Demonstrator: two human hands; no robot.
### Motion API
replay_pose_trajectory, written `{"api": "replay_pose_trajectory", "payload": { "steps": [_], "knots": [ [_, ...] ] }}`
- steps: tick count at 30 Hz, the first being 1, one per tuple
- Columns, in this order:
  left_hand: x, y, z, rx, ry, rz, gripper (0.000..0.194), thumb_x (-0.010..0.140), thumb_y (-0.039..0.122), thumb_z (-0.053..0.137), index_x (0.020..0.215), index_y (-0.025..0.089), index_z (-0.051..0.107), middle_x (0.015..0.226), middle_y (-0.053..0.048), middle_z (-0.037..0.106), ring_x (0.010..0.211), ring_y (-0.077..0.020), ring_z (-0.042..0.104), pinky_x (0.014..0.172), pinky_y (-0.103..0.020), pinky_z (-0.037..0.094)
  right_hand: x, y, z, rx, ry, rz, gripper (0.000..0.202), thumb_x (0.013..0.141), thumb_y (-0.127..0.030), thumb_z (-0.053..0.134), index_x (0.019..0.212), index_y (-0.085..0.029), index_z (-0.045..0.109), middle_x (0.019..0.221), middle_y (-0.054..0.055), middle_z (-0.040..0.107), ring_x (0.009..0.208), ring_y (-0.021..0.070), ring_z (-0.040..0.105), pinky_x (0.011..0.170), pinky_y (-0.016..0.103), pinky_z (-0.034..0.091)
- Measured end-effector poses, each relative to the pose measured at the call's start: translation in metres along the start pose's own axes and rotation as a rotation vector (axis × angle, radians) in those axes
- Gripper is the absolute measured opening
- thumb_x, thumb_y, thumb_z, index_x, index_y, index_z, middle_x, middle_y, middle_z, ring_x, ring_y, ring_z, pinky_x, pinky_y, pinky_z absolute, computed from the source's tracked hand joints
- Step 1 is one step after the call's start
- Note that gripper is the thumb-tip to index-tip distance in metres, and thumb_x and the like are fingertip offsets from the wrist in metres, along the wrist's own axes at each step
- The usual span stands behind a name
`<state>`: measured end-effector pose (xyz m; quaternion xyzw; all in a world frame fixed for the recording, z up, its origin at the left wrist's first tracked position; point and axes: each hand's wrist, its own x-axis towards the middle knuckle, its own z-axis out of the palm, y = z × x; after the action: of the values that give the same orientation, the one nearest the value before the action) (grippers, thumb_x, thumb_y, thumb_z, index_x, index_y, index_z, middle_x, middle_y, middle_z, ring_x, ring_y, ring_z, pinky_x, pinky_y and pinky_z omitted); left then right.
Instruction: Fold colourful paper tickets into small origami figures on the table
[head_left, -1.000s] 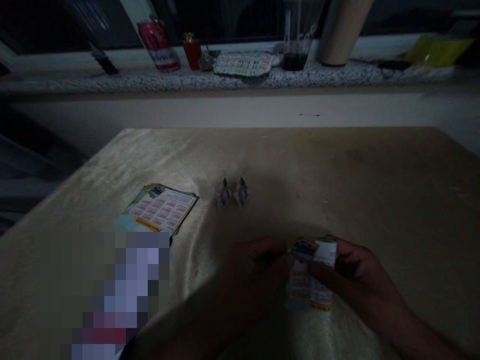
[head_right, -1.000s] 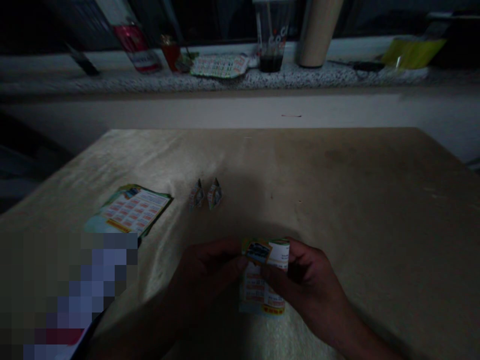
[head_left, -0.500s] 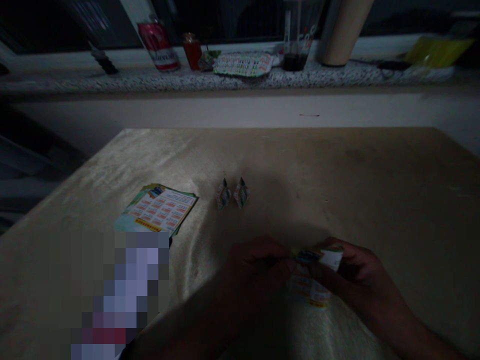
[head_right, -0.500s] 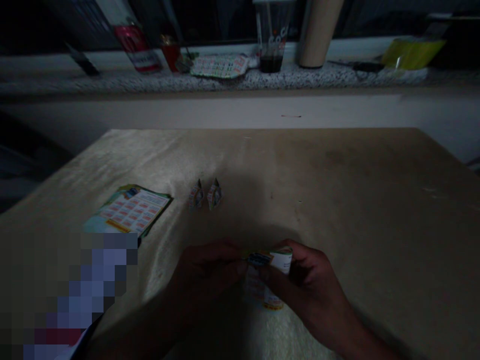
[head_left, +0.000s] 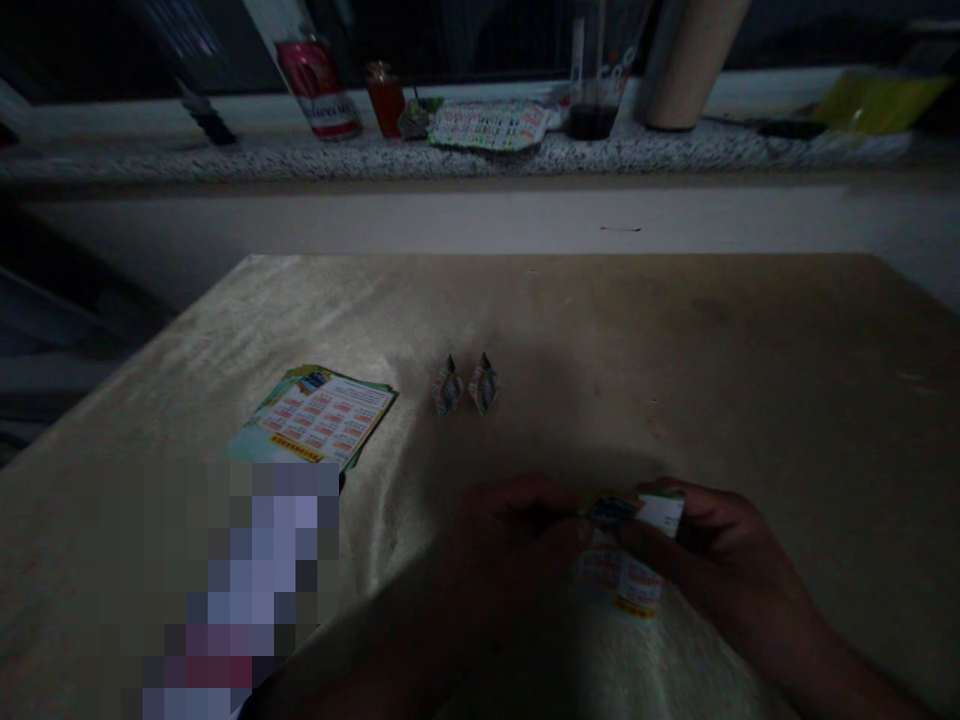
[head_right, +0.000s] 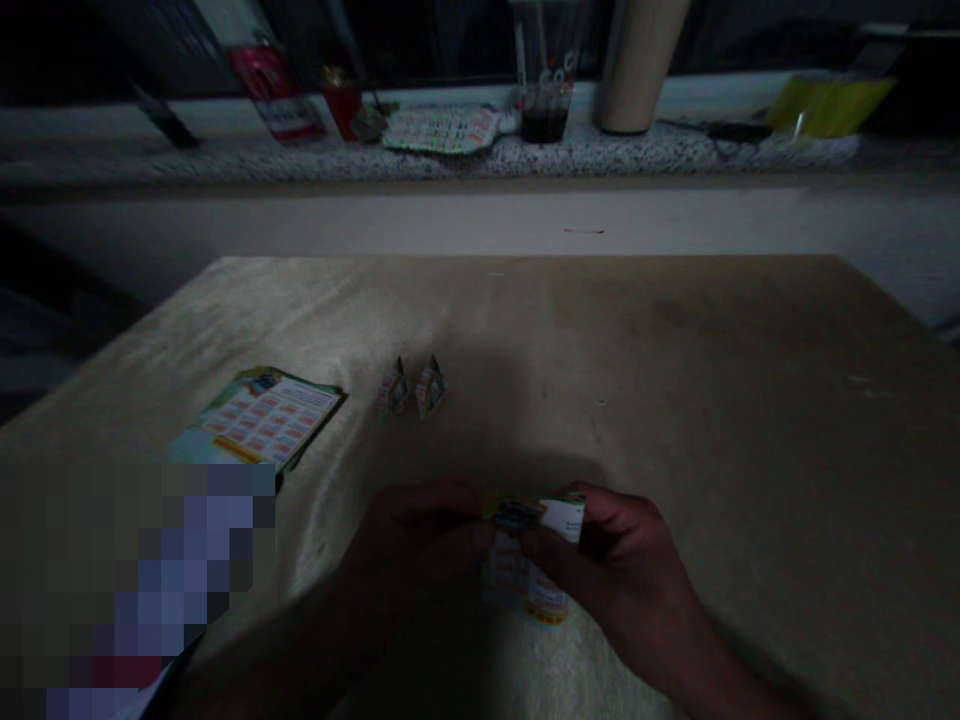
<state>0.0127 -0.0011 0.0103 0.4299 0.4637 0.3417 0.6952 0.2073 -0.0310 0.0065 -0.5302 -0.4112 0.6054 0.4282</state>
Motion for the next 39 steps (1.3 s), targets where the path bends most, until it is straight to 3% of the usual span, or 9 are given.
{"api": "replay_pose_trajectory", "payload": {
  "steps": [3, 8, 21, 24, 28, 30, 32, 36, 39],
  "knots": [
    [0.001, 0.005, 0.001, 0.041, 0.034, -0.012, 0.018, 0.072, 0.027, 0.080, 0.087, 0.017, 0.077, 0.080, -0.003, 0.076, 0.074, -0.0169, 0.069, 0.069, -0.026, 0.054, 0.001, -0.001, 0.001, 0.006, -0.002, 0.004, 0.011, 0.079, -0.035, 0.082, 0.079, -0.024, 0.079, 0.073, 0.000, 0.078, 0.064, 0.0153, 0.071, 0.059, 0.023, 0.059],
    [0.001, 0.008, 0.001, 0.121, 0.089, 0.054, 0.013, 0.078, 0.030, 0.076, 0.081, 0.018, 0.078, 0.076, -0.003, 0.076, 0.071, -0.0161, 0.068, 0.065, -0.024, 0.054, 0.000, 0.002, 0.000, 0.002, -0.012, 0.012, 0.013, 0.079, -0.036, 0.083, 0.083, -0.024, 0.080, 0.074, 0.001, 0.079, 0.067, 0.0178, 0.074, 0.062, 0.026, 0.062],
    [0.004, 0.004, 0.000, 0.108, 0.112, 0.053, 0.012, 0.080, 0.029, 0.076, 0.084, 0.019, 0.080, 0.080, -0.003, 0.079, 0.074, -0.0174, 0.072, 0.066, -0.024, 0.056, 0.002, 0.000, 0.001, 0.034, -0.059, 0.022, 0.009, 0.082, -0.032, 0.081, 0.085, -0.024, 0.077, 0.076, -0.002, 0.079, 0.070, 0.0147, 0.076, 0.064, 0.020, 0.062],
    [0.008, 0.005, -0.001, 0.154, 0.128, 0.035, 0.013, 0.083, 0.029, 0.073, 0.087, 0.019, 0.080, 0.082, -0.003, 0.080, 0.076, -0.0187, 0.074, 0.067, -0.025, 0.056, 0.004, 0.001, 0.004, -0.020, -0.020, 0.003, 0.019, 0.084, -0.035, 0.079, 0.098, -0.025, 0.072, 0.084, -0.001, 0.079, 0.075, 0.0160, 0.076, 0.066, 0.023, 0.063],
    [0.017, 0.010, -0.004, 0.376, 0.195, 0.067, 0.016, 0.084, 0.030, 0.071, 0.090, 0.018, 0.080, 0.081, -0.004, 0.080, 0.074, -0.0199, 0.073, 0.062, -0.026, 0.055, 0.007, 0.009, 0.004, -0.094, 0.039, -0.047, 0.052, 0.086, -0.038, 0.076, 0.132, -0.029, 0.053, 0.097, 0.002, 0.079, 0.087, 0.0209, 0.077, 0.075, 0.033, 0.065],
    [0.020, 0.013, -0.006, 0.473, 0.225, 0.092, 0.018, 0.085, 0.030, 0.070, 0.092, 0.017, 0.080, 0.082, -0.004, 0.080, 0.072, -0.0198, 0.073, 0.061, -0.026, 0.054, 0.008, 0.011, 0.000, -0.224, 0.014, -0.100, 0.058, 0.089, -0.040, 0.072, 0.140, -0.029, 0.045, 0.099, 0.004, 0.078, 0.087, 0.0227, 0.077, 0.075, 0.036, 0.066],
    [0.023, 0.015, -0.007, 0.565, 0.234, 0.114, 0.019, 0.087, 0.031, 0.068, 0.092, 0.018, 0.080, 0.082, -0.004, 0.080, 0.070, -0.0195, 0.073, 0.061, -0.026, 0.054, 0.008, 0.010, -0.007, -0.474, -0.001, -0.189, 0.054, 0.090, -0.040, 0.069, 0.139, -0.028, 0.049, 0.102, 0.006, 0.077, 0.083, 0.0235, 0.076, 0.072, 0.036, 0.065],
    [0.029, 0.014, -0.009, 0.719, 0.229, 0.163, 0.022, 0.089, 0.032, 0.065, 0.094, 0.018, 0.080, 0.085, -0.005, 0.080, 0.073, -0.0202, 0.073, 0.065, -0.028, 0.053, 0.009, -0.002, -0.019, -1.014, 0.025, -0.494, 0.060, 0.092, -0.035, 0.066, 0.149, -0.028, 0.047, 0.128, 0.013, 0.068, 0.099, 0.0298, 0.073, 0.080, 0.044, 0.063],
    [0.033, 0.013, -0.011, 0.744, 0.203, 0.180, 0.023, 0.091, 0.031, 0.061, 0.096, 0.018, 0.080, 0.088, -0.006, 0.081, 0.077, -0.0210, 0.074, 0.068, -0.029, 0.054, 0.015, -0.014, -0.022, -1.215, -0.027, -0.702, 0.045, 0.094, -0.034, 0.064, 0.138, -0.030, 0.060, 0.140, 0.014, 0.060, 0.114, 0.0347, 0.066, 0.087, 0.051, 0.059]
  ]
}}
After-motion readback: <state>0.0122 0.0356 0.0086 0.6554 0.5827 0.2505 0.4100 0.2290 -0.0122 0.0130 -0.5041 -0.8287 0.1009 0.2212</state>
